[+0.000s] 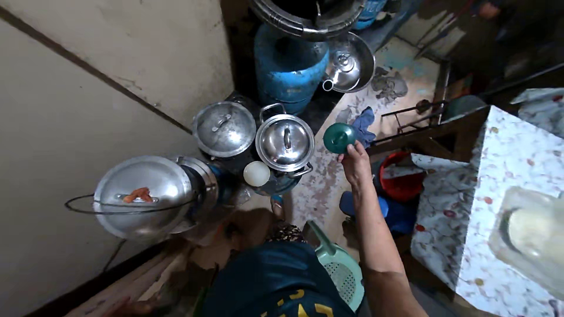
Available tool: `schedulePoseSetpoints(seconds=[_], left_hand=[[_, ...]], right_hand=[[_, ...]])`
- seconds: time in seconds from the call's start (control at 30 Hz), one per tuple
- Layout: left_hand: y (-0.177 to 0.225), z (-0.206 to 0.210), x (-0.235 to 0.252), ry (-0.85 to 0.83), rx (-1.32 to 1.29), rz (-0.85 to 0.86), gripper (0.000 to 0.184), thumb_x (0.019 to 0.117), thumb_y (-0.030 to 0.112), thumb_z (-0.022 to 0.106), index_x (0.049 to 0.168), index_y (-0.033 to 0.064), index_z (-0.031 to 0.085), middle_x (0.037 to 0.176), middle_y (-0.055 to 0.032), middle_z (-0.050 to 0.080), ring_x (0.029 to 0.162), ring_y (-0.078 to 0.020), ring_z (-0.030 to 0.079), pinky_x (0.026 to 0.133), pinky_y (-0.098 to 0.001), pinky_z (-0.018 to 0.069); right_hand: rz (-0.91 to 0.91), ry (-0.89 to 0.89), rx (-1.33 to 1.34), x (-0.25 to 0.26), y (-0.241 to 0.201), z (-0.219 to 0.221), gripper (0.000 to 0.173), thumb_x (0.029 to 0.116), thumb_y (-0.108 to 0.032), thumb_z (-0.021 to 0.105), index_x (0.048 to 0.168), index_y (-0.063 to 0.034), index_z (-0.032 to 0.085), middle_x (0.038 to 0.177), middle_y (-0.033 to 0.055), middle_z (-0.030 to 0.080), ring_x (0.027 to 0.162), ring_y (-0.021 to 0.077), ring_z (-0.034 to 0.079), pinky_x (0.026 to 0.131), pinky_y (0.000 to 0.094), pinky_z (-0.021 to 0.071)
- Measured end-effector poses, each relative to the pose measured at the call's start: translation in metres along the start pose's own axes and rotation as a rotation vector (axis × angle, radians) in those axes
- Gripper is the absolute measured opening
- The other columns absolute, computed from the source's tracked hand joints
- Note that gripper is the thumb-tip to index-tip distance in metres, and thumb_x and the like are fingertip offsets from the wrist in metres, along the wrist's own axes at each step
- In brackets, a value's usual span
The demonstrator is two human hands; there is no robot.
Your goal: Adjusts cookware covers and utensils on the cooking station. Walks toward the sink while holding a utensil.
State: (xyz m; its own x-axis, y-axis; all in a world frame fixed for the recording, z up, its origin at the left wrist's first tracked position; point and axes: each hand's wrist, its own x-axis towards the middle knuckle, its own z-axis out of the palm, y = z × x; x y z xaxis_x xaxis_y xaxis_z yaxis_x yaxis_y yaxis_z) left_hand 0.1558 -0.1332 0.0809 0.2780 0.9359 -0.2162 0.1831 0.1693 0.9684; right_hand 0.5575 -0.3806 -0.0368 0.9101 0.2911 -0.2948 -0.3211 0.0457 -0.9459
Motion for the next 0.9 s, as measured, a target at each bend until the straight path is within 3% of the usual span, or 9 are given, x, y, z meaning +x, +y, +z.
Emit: schedulePoseSetpoints(seconds=[0.1,0.17,0.23,0.27,0.3,0.37,0.43,0.63,0.9], left_hand=[[-0.041,-0.035,0.017,-0.070,-0.045,0.091,0.039,0.1121,0.018,0.019,0.109,0.0120,0.058,0.078,0.0147,0.070,0.073,-0.0010,0.069,0.075,-0.0224,0.0603],[-0.051,-0.045,0.022,-0.061,-0.022,0.107,0.038,0.1124,0.022,0.020,0.111,0.0160,0.058,0.079,0.0177,0.071,0.073,0.0007,0.069,0.073,-0.0208,0.0598],[-0.046,-0.042,0.022,-0.017,0.001,0.086,0.039,0.1110,0.017,0.018,0.110,0.0135,0.057,0.077,0.0183,0.069,0.071,0.0009,0.068,0.072,-0.0209,0.0597],[-0.043,-0.039,0.021,-0.005,0.013,0.071,0.040,0.1102,0.015,0.016,0.110,0.0118,0.056,0.076,0.0184,0.068,0.070,0.0010,0.068,0.072,-0.0204,0.0596],[-0.043,-0.039,0.021,0.004,0.012,0.062,0.040,0.1100,0.014,0.015,0.110,0.0109,0.055,0.076,0.0184,0.068,0.070,0.0010,0.068,0.072,-0.0199,0.0596],[-0.047,-0.041,0.021,0.011,0.007,0.057,0.039,0.1102,0.015,0.018,0.110,0.0105,0.057,0.077,0.0187,0.068,0.071,0.0012,0.068,0.073,-0.0196,0.0601],[-0.047,-0.043,0.023,-0.016,0.004,0.064,0.038,0.1110,0.017,0.019,0.110,0.0119,0.057,0.079,0.0195,0.068,0.073,0.0019,0.068,0.073,-0.0188,0.0592],[-0.047,-0.057,0.035,-0.024,-0.032,0.105,0.040,0.1109,0.017,0.019,0.108,0.0139,0.059,0.078,0.0185,0.068,0.072,0.0017,0.067,0.071,-0.0188,0.0588],[-0.054,-0.073,0.039,0.047,-0.086,0.091,0.040,0.1100,0.016,0.016,0.110,0.0105,0.056,0.075,0.0175,0.067,0.069,-0.0001,0.068,0.071,-0.0198,0.0603]], right_hand=[[0.057,0.098,-0.084,-0.016,0.007,-0.007,0.031,0.1105,-0.029,0.039,0.137,-0.0184,0.050,0.098,-0.0059,0.064,0.065,0.0012,0.057,0.061,0.0186,0.0516],[0.142,0.233,-0.461,-0.028,0.022,-0.014,0.037,0.1096,-0.025,0.046,0.141,-0.0060,0.051,0.099,0.0066,0.062,0.068,0.0103,0.056,0.062,0.0275,0.0502],[0.297,0.195,-0.790,-0.045,0.037,-0.018,0.047,0.1062,-0.018,0.054,0.145,0.0059,0.045,0.123,0.0304,0.062,0.097,0.0369,0.065,0.086,0.0518,0.0532],[0.364,0.141,-0.852,-0.058,0.043,-0.012,0.050,0.1045,-0.016,0.056,0.145,0.0089,0.042,0.128,0.0336,0.059,0.108,0.0403,0.065,0.095,0.0543,0.0515],[0.410,0.083,-0.846,-0.071,0.049,-0.001,0.050,0.1041,-0.016,0.057,0.144,0.0103,0.042,0.127,0.0315,0.060,0.108,0.0356,0.065,0.095,0.0498,0.0517],[0.461,-0.004,-0.685,-0.095,0.063,0.033,0.040,0.1044,-0.015,0.056,0.137,0.0070,0.048,0.104,0.0151,0.064,0.078,0.0135,0.059,0.070,0.0307,0.0507],[0.501,-0.060,-0.360,-0.106,0.076,0.073,0.030,0.1064,-0.010,0.050,0.132,0.0068,0.049,0.086,0.0053,0.060,0.059,0.0050,0.052,0.057,0.0217,0.0473],[0.467,0.077,0.178,-0.092,0.104,0.162,0.016,0.1077,-0.005,0.043,0.101,-0.0008,0.056,0.066,-0.0007,0.056,0.050,0.0052,0.050,0.052,0.0195,0.0465],[0.445,0.234,0.213,-0.065,0.119,0.193,0.020,0.1096,-0.014,0.044,0.100,-0.0024,0.057,0.066,0.0011,0.053,0.050,0.0085,0.049,0.051,0.0226,0.0472]])
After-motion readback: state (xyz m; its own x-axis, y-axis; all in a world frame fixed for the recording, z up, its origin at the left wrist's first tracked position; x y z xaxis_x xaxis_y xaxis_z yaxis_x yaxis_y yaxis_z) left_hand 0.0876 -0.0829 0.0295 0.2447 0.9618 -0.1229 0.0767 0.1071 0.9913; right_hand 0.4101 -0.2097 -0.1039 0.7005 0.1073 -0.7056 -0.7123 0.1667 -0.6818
